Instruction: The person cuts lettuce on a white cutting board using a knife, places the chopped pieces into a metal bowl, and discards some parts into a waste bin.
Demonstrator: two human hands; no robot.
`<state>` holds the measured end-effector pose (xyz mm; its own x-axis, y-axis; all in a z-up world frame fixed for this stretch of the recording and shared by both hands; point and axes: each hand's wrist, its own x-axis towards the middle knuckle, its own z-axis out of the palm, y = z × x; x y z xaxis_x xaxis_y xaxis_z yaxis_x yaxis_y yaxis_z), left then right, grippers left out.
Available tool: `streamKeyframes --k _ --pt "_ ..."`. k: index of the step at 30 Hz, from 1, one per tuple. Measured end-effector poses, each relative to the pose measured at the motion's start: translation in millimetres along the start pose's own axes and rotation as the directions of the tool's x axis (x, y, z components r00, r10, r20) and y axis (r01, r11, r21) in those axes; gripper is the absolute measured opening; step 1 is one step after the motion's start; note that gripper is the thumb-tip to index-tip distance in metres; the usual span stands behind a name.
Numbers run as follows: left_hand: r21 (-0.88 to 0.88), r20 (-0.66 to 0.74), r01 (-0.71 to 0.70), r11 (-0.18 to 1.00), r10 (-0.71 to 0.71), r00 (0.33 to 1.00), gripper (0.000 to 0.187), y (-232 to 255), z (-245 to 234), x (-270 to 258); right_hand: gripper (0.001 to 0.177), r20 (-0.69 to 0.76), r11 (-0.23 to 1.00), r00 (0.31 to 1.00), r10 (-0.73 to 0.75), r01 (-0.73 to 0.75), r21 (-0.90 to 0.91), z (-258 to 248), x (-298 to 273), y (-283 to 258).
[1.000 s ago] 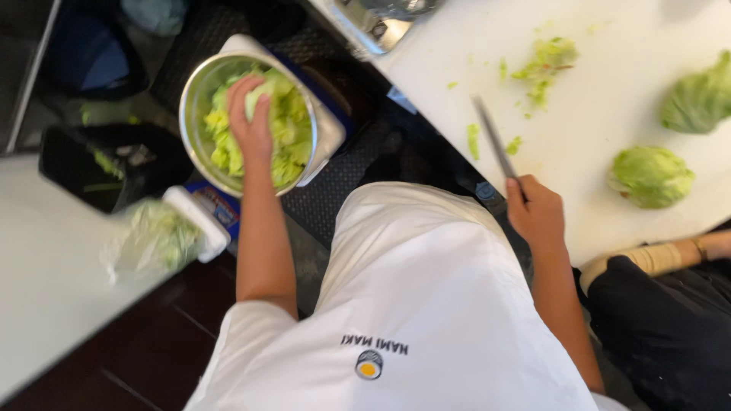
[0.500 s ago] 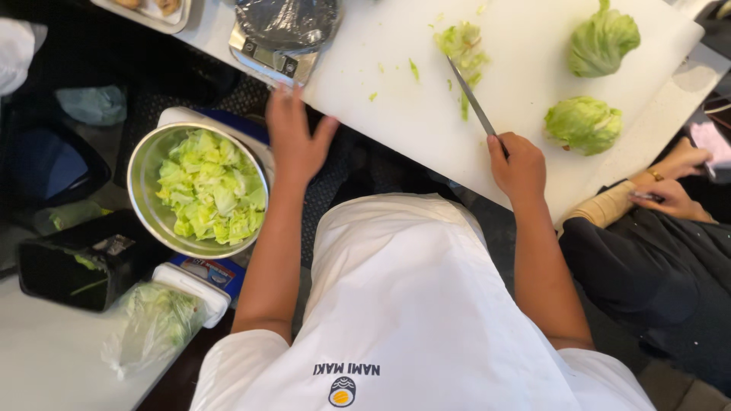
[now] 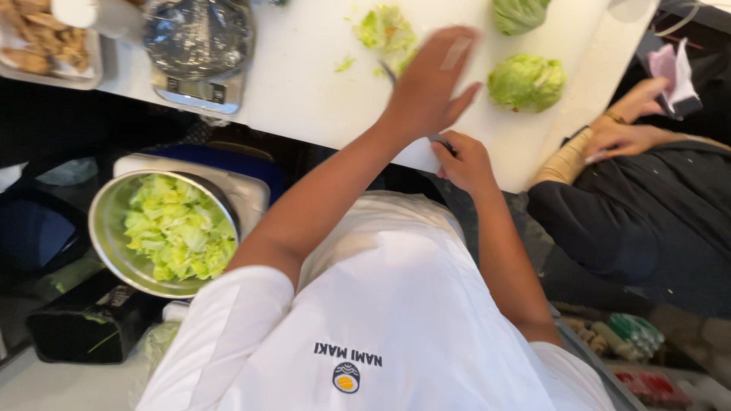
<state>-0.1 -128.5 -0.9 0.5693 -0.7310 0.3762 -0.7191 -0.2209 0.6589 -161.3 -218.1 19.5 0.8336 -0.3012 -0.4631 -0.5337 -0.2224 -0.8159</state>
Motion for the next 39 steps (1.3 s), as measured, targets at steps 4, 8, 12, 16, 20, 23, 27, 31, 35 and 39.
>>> streamKeyframes --k 4,8,12,16,20,23,27,31,35,39 --pt "0.137 0.183 -0.237 0.962 0.211 0.96 0.095 37 72 57 0.018 0.045 0.994 0.994 0.104 -0.105 0.028 -7 7 12" --pt "0.064 0.522 -0.029 0.998 -0.009 0.853 0.095 34 91 64 0.027 0.068 0.97 0.984 0.162 -0.172 0.173 -7 7 21" --pt "-0.253 0.246 0.005 0.967 0.06 0.967 0.096 10 47 41 0.022 0.048 0.972 0.992 0.114 -0.121 0.2 -7 1 17" --pt "-0.817 0.325 0.387 0.428 -0.213 0.921 0.082 -18 -48 -5 0.024 0.074 0.987 0.993 0.096 -0.105 0.118 -9 8 11" --pt "-0.93 0.356 0.342 -0.135 -0.559 0.749 0.068 -57 -119 -67 0.029 0.077 0.982 0.985 0.152 -0.159 0.103 -9 10 2" --pt "-0.939 0.278 0.332 -0.093 -0.775 0.568 0.049 -88 -127 -103 0.03 0.091 0.984 0.986 0.143 -0.151 0.089 -9 10 -15" --pt "-0.96 0.007 0.245 0.133 -0.867 0.499 0.039 -103 -109 -126 0.033 0.105 0.973 0.986 0.127 -0.103 -0.206 0 3 -37" --pt "-0.934 -0.182 0.181 0.309 -0.845 0.504 0.048 -85 -100 -111 0.037 0.075 0.912 0.996 -0.037 0.065 -0.406 19 -1 -40" --pt "-0.731 -0.25 0.425 0.534 -0.789 0.56 0.046 -83 -102 -98 0.033 0.058 0.82 0.954 -0.296 0.285 -0.497 34 1 -27" --pt "-0.551 -0.258 0.538 0.638 -0.743 0.617 0.041 -102 -110 -108 0.028 0.08 0.622 0.862 -0.5 0.422 -0.66 42 -6 -29"
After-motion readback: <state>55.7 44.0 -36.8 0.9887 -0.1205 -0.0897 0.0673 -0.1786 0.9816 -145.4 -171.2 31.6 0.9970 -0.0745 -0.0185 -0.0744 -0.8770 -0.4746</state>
